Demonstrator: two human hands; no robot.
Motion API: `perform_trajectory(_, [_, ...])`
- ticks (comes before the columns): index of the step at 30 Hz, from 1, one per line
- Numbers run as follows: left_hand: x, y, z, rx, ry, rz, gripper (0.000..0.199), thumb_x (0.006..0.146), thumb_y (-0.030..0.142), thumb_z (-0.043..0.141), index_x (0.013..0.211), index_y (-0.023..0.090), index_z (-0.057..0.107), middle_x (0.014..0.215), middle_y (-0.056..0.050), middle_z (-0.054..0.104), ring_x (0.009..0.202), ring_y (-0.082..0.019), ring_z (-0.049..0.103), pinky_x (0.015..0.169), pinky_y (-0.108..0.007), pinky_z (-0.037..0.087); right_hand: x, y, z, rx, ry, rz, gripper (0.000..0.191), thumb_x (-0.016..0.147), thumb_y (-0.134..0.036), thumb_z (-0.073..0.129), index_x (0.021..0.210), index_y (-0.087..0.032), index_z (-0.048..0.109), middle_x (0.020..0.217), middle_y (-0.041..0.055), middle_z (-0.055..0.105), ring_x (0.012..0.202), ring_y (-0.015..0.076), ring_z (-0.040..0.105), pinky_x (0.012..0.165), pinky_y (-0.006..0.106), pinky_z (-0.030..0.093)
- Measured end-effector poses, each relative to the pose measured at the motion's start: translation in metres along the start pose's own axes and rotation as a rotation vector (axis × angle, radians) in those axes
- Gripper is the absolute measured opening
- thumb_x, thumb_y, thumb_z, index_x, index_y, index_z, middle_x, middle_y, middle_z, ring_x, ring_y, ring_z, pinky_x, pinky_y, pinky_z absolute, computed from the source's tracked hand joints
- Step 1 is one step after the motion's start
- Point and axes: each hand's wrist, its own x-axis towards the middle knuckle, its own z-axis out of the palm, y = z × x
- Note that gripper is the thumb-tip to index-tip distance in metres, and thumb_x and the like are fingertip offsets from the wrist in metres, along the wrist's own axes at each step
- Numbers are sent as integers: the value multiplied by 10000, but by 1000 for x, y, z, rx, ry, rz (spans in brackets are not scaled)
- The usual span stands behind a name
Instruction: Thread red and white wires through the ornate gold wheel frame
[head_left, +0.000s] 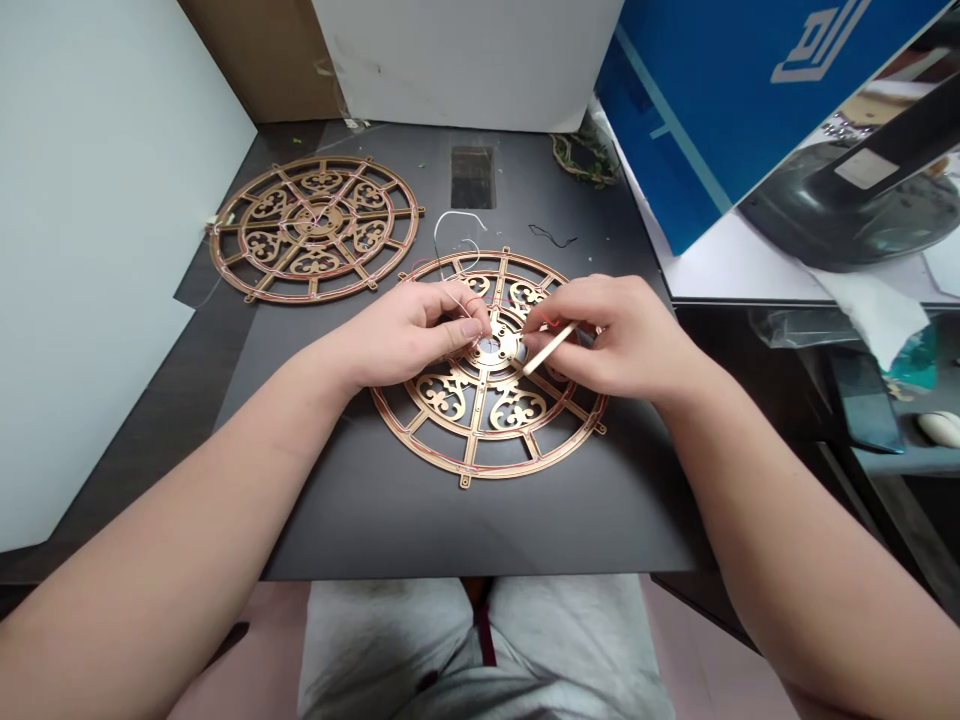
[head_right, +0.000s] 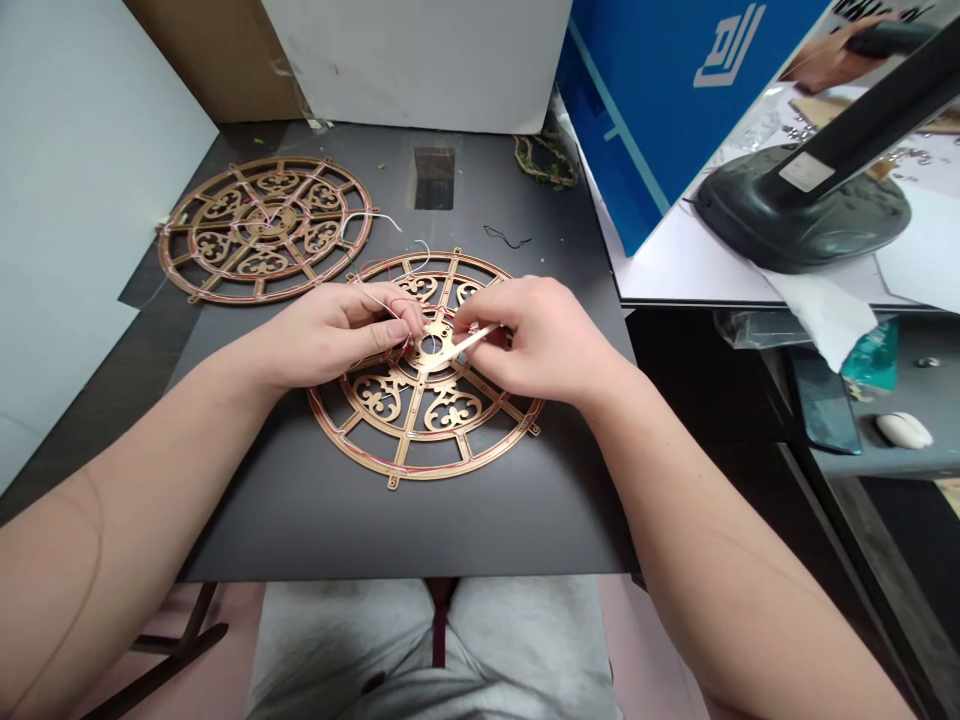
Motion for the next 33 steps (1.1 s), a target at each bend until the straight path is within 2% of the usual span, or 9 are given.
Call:
perform_trajectory(4, [1, -1, 1, -24, 91, 6, 251, 989, 391, 698, 1009, 142, 722, 1062, -105, 696, 885, -152, 660, 759, -267, 557, 2, 7, 4, 54, 495, 117, 66, 939, -223, 657, 883, -188, 661, 805, 43, 638, 683, 150, 521, 626, 322, 366])
perform_trajectory(6, [1, -3, 2, -44, 133, 41, 239, 969, 378, 730, 996, 142, 745, 1040, -99, 693, 827, -142, 671, 709, -254, 562, 4, 11, 5, 104, 804, 6, 127, 927, -210, 684, 832, -188, 602, 742, 22, 553, 649, 132, 468, 616, 314, 330])
perform_trajectory(8, [1, -5, 3, -91, 139, 69, 232, 964, 376, 742, 993, 147, 754, 978, -86, 695, 756, -130, 668, 655, -240, 558, 5, 11, 5, 138, 942, -149, 156, 904, -219, 714, 816, -195, 587, 703, 4, 505, 619, 119, 426, 601, 303, 316])
perform_trajectory(10, [1, -6, 4, -136, 132, 66, 225, 966, 376, 744, 996, 154, 753, 912, -74, 699, 729, -127, 665, 632, -229, 557, 4, 7, 5, 110, 831, -200, 123, 888, -248, 719, 833, -202, 619, 717, 3, 552, 605, 116, 446, 572, 295, 325])
perform_trajectory(14, [1, -6, 4, -183, 134, 32, 229, 962, 392, 752, 998, 167, 747, 862, -60, 706, 701, -127, 662, 607, -222, 554, 1, -5, 8, -18, 316, -120, 85, 883, -270, 670, 839, -199, 687, 713, 1, 644, 591, 119, 518, 579, 296, 381])
perform_trajectory(16, [1, -6, 3, -176, 149, 30, 218, 953, 385, 765, 997, 171, 754, 877, -56, 710, 701, -119, 661, 597, -208, 546, 1, -7, 13, -83, 191, -88, 114, 878, -268, 652, 893, -198, 740, 734, 4, 667, 648, 132, 556, 654, 307, 412])
perform_trajectory(21, [1, -5, 4, -215, 188, 14, 219, 900, 353, 824, 982, 158, 768, 910, -60, 719, 765, -128, 692, 653, -205, 575, 7, -4, 27, -207, 130, -105, 170, 901, -296, 673, 970, -202, 798, 796, -4, 720, 735, 146, 620, 758, 330, 409])
perform_trajectory(26, [2, -9, 4, -248, 194, 21, 274, 859, 374, 867, 1001, 157, 780, 926, -73, 745, 805, -149, 718, 691, -225, 588, 11, -4, 37, -295, 152, -79, 252, 1005, -378, 624, 953, -224, 817, 792, 4, 729, 729, 165, 625, 729, 349, 367])
perform_trajectory(33, [2, -9, 4, -301, 188, -9, 321, 828, 365, 897, 1034, 164, 754, 903, -62, 764, 813, -161, 744, 720, -248, 609, 11, -2, 38, -292, 148, -93, 216, 992, -320, 622, 915, -201, 785, 813, 8, 735, 749, 173, 626, 732, 347, 352])
